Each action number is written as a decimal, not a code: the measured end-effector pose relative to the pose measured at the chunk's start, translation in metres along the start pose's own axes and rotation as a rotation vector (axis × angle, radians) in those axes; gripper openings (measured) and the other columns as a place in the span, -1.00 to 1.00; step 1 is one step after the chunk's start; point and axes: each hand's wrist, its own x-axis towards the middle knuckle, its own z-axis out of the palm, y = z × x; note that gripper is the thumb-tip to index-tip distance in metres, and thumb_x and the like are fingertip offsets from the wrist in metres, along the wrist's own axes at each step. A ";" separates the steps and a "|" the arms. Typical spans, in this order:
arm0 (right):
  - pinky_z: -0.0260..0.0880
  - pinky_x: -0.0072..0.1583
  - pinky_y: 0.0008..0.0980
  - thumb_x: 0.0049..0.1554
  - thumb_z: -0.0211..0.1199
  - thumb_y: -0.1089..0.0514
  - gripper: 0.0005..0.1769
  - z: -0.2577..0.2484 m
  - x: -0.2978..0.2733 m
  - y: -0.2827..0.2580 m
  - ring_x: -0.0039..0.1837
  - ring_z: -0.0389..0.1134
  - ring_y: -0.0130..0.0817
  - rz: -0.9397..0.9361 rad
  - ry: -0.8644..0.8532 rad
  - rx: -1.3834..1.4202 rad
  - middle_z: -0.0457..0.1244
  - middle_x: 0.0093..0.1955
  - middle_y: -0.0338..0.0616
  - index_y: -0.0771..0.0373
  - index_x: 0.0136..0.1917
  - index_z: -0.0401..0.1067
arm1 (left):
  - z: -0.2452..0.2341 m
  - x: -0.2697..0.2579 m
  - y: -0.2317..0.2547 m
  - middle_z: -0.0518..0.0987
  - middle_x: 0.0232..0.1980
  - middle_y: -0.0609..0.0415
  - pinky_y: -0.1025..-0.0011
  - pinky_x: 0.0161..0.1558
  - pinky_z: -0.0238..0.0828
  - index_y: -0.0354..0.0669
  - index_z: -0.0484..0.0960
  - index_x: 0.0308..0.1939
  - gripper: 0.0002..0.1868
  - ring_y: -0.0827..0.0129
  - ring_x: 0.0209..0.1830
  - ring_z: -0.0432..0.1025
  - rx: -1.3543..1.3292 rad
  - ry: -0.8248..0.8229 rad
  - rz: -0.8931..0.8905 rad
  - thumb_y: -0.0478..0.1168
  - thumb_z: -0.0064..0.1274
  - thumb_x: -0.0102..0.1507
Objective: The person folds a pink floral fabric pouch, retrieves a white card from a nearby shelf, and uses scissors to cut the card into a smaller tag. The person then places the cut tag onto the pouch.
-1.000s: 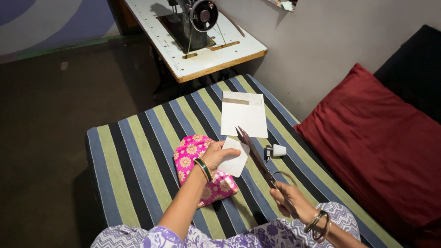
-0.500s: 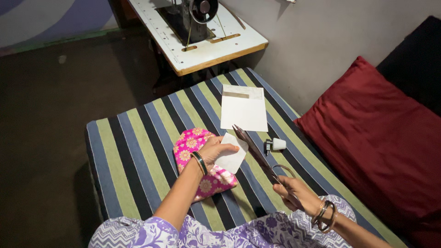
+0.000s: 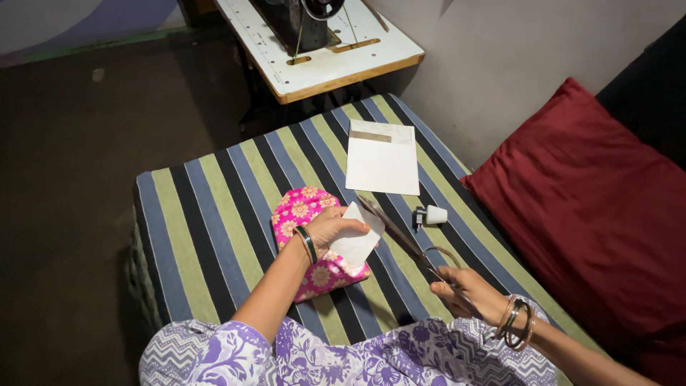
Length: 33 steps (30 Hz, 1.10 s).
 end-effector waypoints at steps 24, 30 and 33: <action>0.01 -0.50 -0.45 0.20 0.21 -0.09 -0.65 -0.004 -0.011 0.016 -0.58 0.02 -0.54 0.021 0.000 -0.117 0.00 -0.57 -0.37 0.23 -0.21 0.35 | -0.001 -0.005 -0.017 0.72 -0.15 -0.09 0.33 -0.21 0.66 -0.35 0.64 -0.04 -0.60 0.28 -0.29 0.65 0.038 0.001 -0.058 -0.30 0.29 0.06; 0.05 -0.49 -0.45 0.24 0.12 -0.12 -0.62 -0.008 -0.009 0.020 -0.57 0.07 -0.52 -0.036 0.074 -0.130 0.07 -0.57 -0.36 0.18 -0.26 0.29 | 0.000 -0.012 -0.017 0.73 -0.14 -0.08 0.36 -0.16 0.63 -0.35 0.66 -0.04 -0.62 0.28 -0.26 0.65 0.122 0.050 -0.059 -0.28 0.29 0.09; 0.11 -0.50 -0.45 0.27 0.02 -0.17 -0.57 -0.007 -0.003 0.009 -0.57 0.10 -0.51 -0.125 0.107 -0.107 0.10 -0.58 -0.34 0.16 -0.28 0.24 | 0.006 -0.012 -0.017 0.73 -0.17 -0.07 0.36 -0.18 0.63 -0.35 0.68 -0.07 -0.63 0.28 -0.28 0.65 0.134 0.036 -0.083 -0.27 0.30 0.07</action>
